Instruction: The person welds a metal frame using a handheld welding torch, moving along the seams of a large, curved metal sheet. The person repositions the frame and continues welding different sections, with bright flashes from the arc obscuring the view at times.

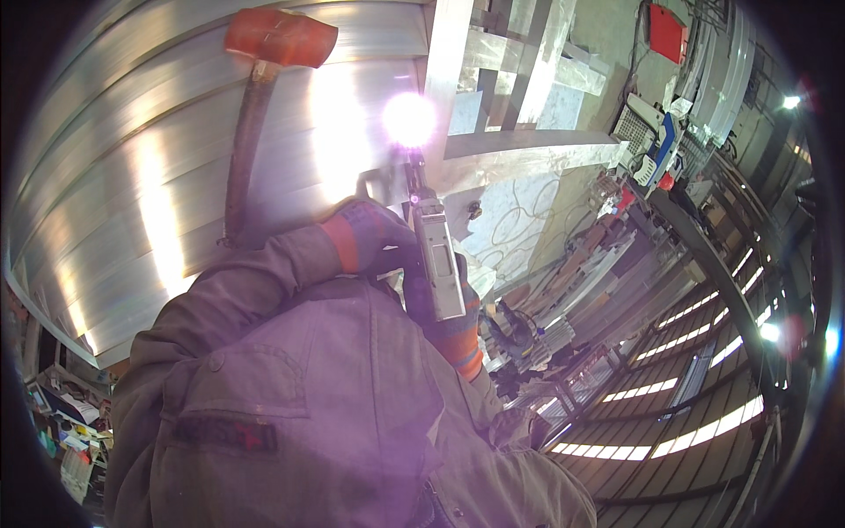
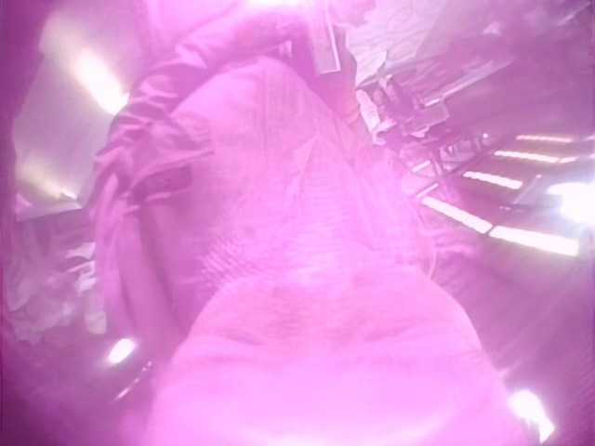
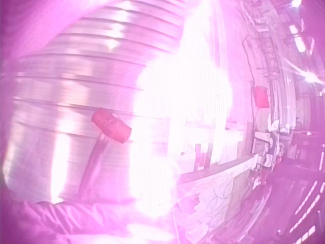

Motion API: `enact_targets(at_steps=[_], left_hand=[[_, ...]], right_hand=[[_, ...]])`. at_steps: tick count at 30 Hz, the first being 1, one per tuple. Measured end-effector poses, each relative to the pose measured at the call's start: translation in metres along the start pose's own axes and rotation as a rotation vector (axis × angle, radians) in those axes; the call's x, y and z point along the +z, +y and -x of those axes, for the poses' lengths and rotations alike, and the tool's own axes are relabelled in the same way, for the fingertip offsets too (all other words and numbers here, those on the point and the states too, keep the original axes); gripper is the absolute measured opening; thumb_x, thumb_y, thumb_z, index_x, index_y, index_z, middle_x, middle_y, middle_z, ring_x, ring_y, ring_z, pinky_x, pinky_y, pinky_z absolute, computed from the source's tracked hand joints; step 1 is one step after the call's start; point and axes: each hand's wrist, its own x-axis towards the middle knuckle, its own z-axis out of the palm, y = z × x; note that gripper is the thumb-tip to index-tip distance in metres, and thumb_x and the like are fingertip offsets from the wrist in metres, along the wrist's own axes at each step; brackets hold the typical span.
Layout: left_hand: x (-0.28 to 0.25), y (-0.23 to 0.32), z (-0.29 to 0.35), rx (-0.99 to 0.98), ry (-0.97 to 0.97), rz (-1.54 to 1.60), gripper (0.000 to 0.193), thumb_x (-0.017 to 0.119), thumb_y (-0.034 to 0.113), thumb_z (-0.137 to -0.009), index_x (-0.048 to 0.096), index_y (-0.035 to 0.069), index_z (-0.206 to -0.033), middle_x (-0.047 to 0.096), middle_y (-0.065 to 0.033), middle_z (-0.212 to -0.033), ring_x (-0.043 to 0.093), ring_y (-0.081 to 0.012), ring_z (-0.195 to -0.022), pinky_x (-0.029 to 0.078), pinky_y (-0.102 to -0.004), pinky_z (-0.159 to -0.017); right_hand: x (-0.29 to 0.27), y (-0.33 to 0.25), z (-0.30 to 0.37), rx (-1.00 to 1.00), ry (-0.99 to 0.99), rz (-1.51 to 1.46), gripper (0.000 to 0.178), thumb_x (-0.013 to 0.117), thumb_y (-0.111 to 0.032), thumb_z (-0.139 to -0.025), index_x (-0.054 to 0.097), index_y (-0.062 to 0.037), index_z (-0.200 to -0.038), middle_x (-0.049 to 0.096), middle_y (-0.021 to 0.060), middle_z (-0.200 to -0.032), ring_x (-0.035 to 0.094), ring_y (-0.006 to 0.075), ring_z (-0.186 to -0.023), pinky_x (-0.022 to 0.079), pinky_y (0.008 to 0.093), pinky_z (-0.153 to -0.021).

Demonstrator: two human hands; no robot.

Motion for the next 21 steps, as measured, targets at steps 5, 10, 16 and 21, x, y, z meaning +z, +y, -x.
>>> enact_targets(at_steps=[5,10,16,21], left_hand=[[0.0001,0.0010,0.0001,0.007,0.020,0.016,0.016,0.082,0.025,-0.097,0.087,0.022,-0.112,0.084,-0.0059,-0.103,0.080,-0.0316,-0.095,0.063,-0.0467,-0.086],[-0.0002,-0.0008,0.0002,-0.014,-0.026,0.005,0.015,0.082,0.026,-0.097,0.087,0.023,-0.111,0.084,-0.0052,-0.101,0.080,-0.0311,-0.094,0.062,-0.0460,-0.084],[0.0025,-0.0033,0.0002,0.059,0.037,0.013,0.021,0.083,0.028,-0.098,0.086,0.020,-0.118,0.077,-0.0097,-0.088,0.077,-0.0326,-0.081,0.060,-0.0467,-0.075],[0.0016,-0.0013,0.0009,-0.037,-0.009,-0.005,0.015,0.083,0.026,-0.097,0.087,0.023,-0.112,0.083,-0.0051,-0.099,0.079,-0.0312,-0.092,0.062,-0.0452,-0.082]], right_hand=[[0.0014,-0.0050,-0.0022,0.036,0.041,-0.008,0.029,0.086,-0.017,-0.095,0.072,-0.0081,-0.120,0.073,0.0136,-0.103,0.074,0.0340,-0.073,0.060,0.0436,-0.061],[-0.0006,0.0002,-0.0015,-0.044,-0.024,-0.005,0.036,0.089,-0.022,-0.096,0.071,-0.0088,-0.124,0.066,0.0126,-0.112,0.075,0.0366,-0.079,0.058,0.0472,-0.064],[0.0013,0.0008,0.0018,-0.023,-0.024,0.039,0.034,0.089,-0.022,-0.096,0.072,-0.0088,-0.122,0.065,0.0126,-0.112,0.075,0.0369,-0.079,0.058,0.0476,-0.064],[0.0009,-0.0018,0.0006,0.024,-0.033,0.048,0.037,0.090,-0.024,-0.096,0.071,-0.0080,-0.124,0.067,0.0130,-0.113,0.076,0.0370,-0.081,0.058,0.0470,-0.064]])
